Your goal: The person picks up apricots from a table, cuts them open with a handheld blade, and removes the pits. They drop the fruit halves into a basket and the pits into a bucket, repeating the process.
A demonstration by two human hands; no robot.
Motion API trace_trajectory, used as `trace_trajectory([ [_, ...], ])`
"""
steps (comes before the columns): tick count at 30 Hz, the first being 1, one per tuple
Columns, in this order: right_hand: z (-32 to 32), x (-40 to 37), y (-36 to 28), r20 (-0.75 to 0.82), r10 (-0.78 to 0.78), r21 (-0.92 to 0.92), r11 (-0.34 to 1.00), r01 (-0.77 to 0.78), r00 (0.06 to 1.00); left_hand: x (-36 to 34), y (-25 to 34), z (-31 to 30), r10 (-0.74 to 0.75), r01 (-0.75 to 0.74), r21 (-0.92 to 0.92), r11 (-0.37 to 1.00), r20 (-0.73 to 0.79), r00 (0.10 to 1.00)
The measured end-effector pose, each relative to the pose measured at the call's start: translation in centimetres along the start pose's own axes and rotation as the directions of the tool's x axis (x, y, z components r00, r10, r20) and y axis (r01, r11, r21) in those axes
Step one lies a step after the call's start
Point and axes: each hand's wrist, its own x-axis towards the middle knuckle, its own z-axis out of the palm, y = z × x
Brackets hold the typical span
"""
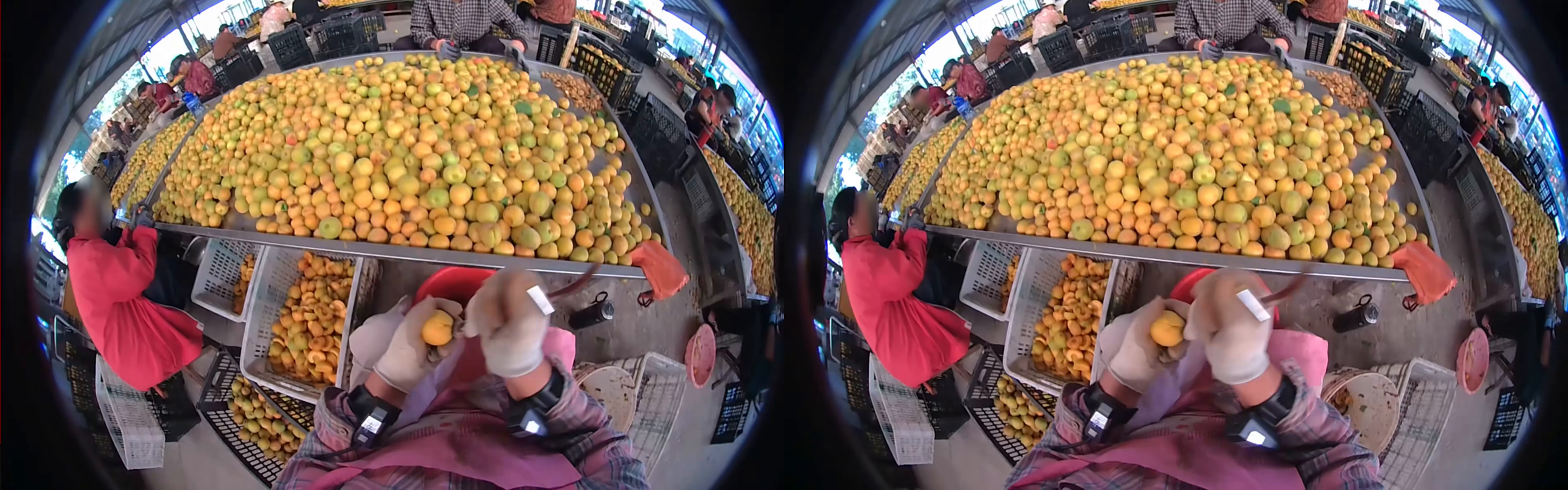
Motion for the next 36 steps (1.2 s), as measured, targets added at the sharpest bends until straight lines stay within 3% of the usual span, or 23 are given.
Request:
trace_trajectory([
  [1, -0.8, 1.0, -0.8, 0.013, 0.163, 0.422, 0.894, -0.154, 0.986, -0.2, 1.0, 0.4, -0.071, 0.111, -0.291, 0.950, 0.145, 0.987],
  [2, -1.5, 1.6, -1.8, 0.090, 0.299, 0.759, 0.597, -0.260, 0.950, -0.3, 0.6, 0.6, -0.077, 0.117, -0.288, 0.950, 0.146, 0.986],
  [3, -1.9, 1.7, -2.4, 0.044, 0.270, 0.669, 0.708, -0.229, 0.962, -0.4, -0.2, 0.9, 0.102, -0.096, -0.106, 0.990, 0.053, 0.993],
  [4, -2.0, 1.8, -2.8, 0.038, 0.270, 0.669, 0.708, -0.225, 0.962, -0.4, -0.6, 1.0, 0.293, -0.291, 0.096, 0.952, -0.003, 0.956],
  [5, -2.1, 1.7, -3.0, 0.049, 0.274, 0.736, 0.640, -0.220, 0.961, 0.0, 0.0, -0.2, -0.006, 0.078, -0.309, 0.948, 0.227, 0.974],
  [6, -2.2, 1.5, -3.3, 0.061, 0.277, 0.796, 0.566, -0.214, 0.959, 0.2, -0.3, -0.3, -0.012, 0.084, -0.309, 0.947, 0.227, 0.974],
  [8, -1.5, 1.0, -3.7, 0.050, 0.272, 0.789, 0.580, -0.205, 0.961, 0.3, -0.9, 0.2, -0.002, 0.131, -0.452, 0.882, 0.274, 0.962],
  [11, -0.9, 0.3, -3.9, 0.015, 0.238, 0.744, 0.646, -0.171, 0.971, 0.2, -1.1, 0.4, -0.011, 0.196, -0.510, 0.838, 0.343, 0.939],
  [12, -0.8, 0.2, -3.9, 0.014, 0.238, 0.744, 0.646, -0.169, 0.971, 0.2, -1.2, 0.6, -0.012, 0.197, -0.509, 0.838, 0.344, 0.939],
  [14, -0.4, -0.1, -4.0, -0.032, 0.160, 0.613, 0.782, -0.107, 0.987, 0.0, -1.5, 0.7, -0.031, 0.191, -0.476, 0.858, 0.323, 0.946],
  [15, -0.7, -0.3, -3.8, 0.035, 0.171, 0.709, 0.690, -0.145, 0.985, 0.1, -1.5, 0.8, -0.033, 0.193, -0.475, 0.859, 0.324, 0.945],
  [17, -0.7, -0.5, -3.6, 0.040, 0.132, 0.691, 0.712, -0.123, 0.990, 0.4, -1.6, 1.0, 0.031, 0.085, -0.303, 0.949, 0.359, 0.933],
  [18, -0.7, -0.6, -3.4, 0.049, 0.091, 0.673, 0.733, -0.100, 0.995, 0.4, -1.6, 1.2, 0.031, 0.086, -0.303, 0.949, 0.362, 0.932],
  [21, -0.9, -0.7, -3.1, 0.001, 0.037, 0.549, 0.835, -0.031, 0.999, -0.2, -0.9, 2.5, -0.076, 0.147, -0.280, 0.949, 0.250, 0.965],
  [23, -1.0, -0.8, -3.0, -0.031, 0.022, 0.468, 0.884, -0.005, 0.999, -0.7, -0.3, 3.6, -0.128, 0.143, -0.143, 0.979, 0.112, 0.985],
  [27, -1.6, -0.3, -3.2, 0.008, 0.054, 0.600, 0.798, -0.048, 0.999, -1.4, -1.1, 3.3, -0.099, 0.102, 0.000, 0.995, 0.251, 0.963],
  [28, -1.7, -0.2, -3.4, 0.040, 0.049, 0.675, 0.735, -0.063, 0.998, -0.8, -2.6, 3.7, 0.356, -0.391, 0.333, 0.858, 0.163, 0.920],
  [29, -1.9, -0.3, -3.3, 0.041, 0.048, 0.675, 0.735, -0.063, 0.998, -0.6, -3.1, 4.3, 0.726, -0.674, 0.621, 0.400, 0.235, 0.647],
  [30, -1.9, -0.3, -3.1, 0.063, 0.036, 0.707, 0.703, -0.070, 0.997, -0.7, -2.6, 3.7, 0.726, -0.675, 0.621, 0.399, 0.235, 0.646],
  [31, -2.0, -0.3, -3.1, 0.084, 0.024, 0.738, 0.671, -0.078, 0.996, -1.1, -1.4, 2.8, 0.389, -0.450, 0.402, 0.798, 0.226, 0.893],
  [32, -1.9, -0.4, -3.1, 0.085, 0.024, 0.738, 0.671, -0.079, 0.996, -1.5, -0.5, 2.2, -0.014, -0.042, 0.165, 0.985, 0.323, 0.946],
  [36, -1.7, -0.3, -3.4, 0.073, 0.049, 0.705, 0.704, -0.086, 0.996, -2.3, 0.5, 1.5, -0.133, 0.096, 0.119, 0.988, 0.357, 0.925],
])
